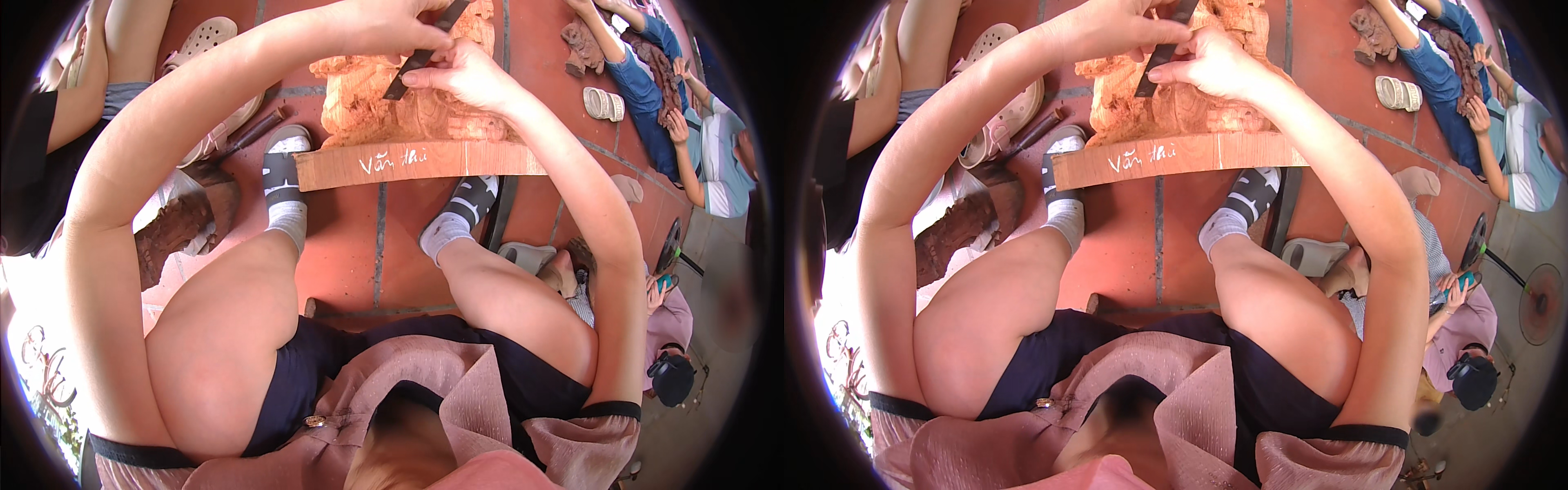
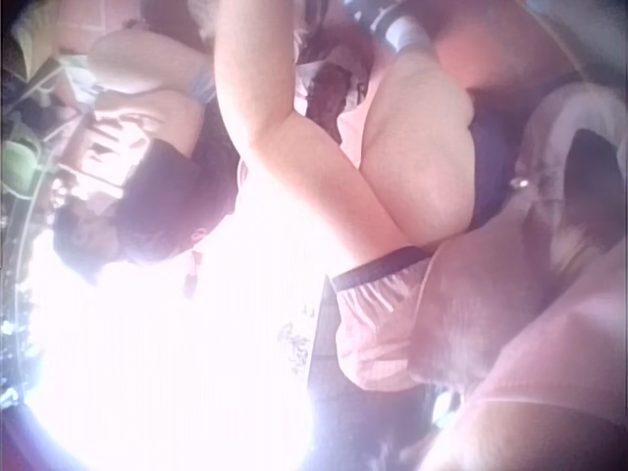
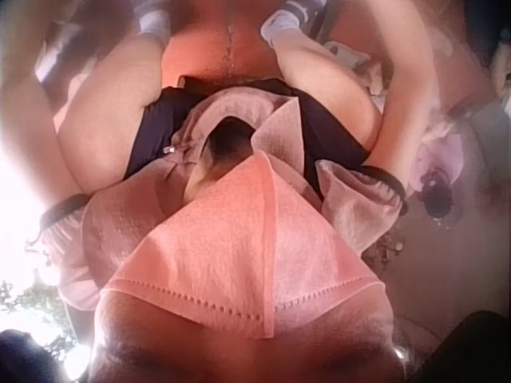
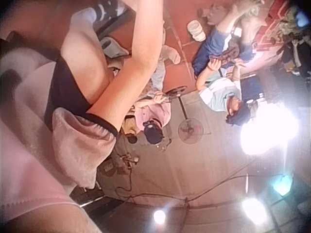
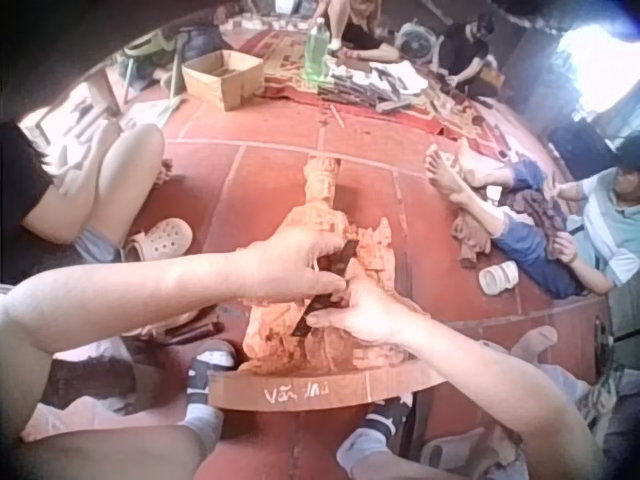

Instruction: The person carves a wooden sculpture using a chisel and mallet. They hold the sculpture with one hand and strike the chisel with the other, shaping the wood. The person occasionally adjusts the sculpture's position to access different areas.

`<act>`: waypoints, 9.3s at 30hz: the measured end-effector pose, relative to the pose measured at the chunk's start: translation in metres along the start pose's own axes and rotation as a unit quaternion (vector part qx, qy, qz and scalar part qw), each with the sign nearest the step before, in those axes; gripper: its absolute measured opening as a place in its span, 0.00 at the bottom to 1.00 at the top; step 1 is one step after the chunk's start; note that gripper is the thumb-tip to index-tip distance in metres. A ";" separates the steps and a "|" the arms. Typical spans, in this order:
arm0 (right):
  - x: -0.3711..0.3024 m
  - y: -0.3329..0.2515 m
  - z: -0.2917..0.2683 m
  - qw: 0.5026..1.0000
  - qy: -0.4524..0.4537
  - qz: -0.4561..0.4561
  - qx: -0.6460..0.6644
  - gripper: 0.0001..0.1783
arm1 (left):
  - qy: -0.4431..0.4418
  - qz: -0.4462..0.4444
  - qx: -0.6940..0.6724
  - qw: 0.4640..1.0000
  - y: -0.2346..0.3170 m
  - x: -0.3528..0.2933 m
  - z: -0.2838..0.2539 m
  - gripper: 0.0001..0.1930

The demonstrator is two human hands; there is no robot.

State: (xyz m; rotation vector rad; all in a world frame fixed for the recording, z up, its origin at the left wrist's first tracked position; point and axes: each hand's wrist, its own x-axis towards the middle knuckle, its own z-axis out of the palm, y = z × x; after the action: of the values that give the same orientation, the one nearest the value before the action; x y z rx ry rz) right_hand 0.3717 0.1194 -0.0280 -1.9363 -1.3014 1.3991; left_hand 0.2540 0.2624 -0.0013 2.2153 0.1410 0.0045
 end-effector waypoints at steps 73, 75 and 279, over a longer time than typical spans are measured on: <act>0.016 -0.010 -0.001 0.997 0.032 0.028 0.062 0.16 | 0.057 -0.157 0.032 0.985 -0.013 0.003 0.022 0.13; 0.026 0.000 0.000 0.995 0.090 -0.037 0.007 0.17 | 0.180 -0.015 0.074 0.981 -0.026 0.014 0.020 0.13; 0.034 -0.014 0.012 0.983 0.078 -0.045 -0.159 0.14 | 0.045 -0.107 -0.102 0.988 -0.078 -0.001 0.012 0.15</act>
State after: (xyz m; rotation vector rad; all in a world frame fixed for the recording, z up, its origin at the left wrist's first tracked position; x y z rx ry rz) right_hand 0.3564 0.1537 -0.0393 -2.1094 -1.5893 1.0225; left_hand 0.2459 0.2990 -0.0707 1.9872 0.4088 0.0005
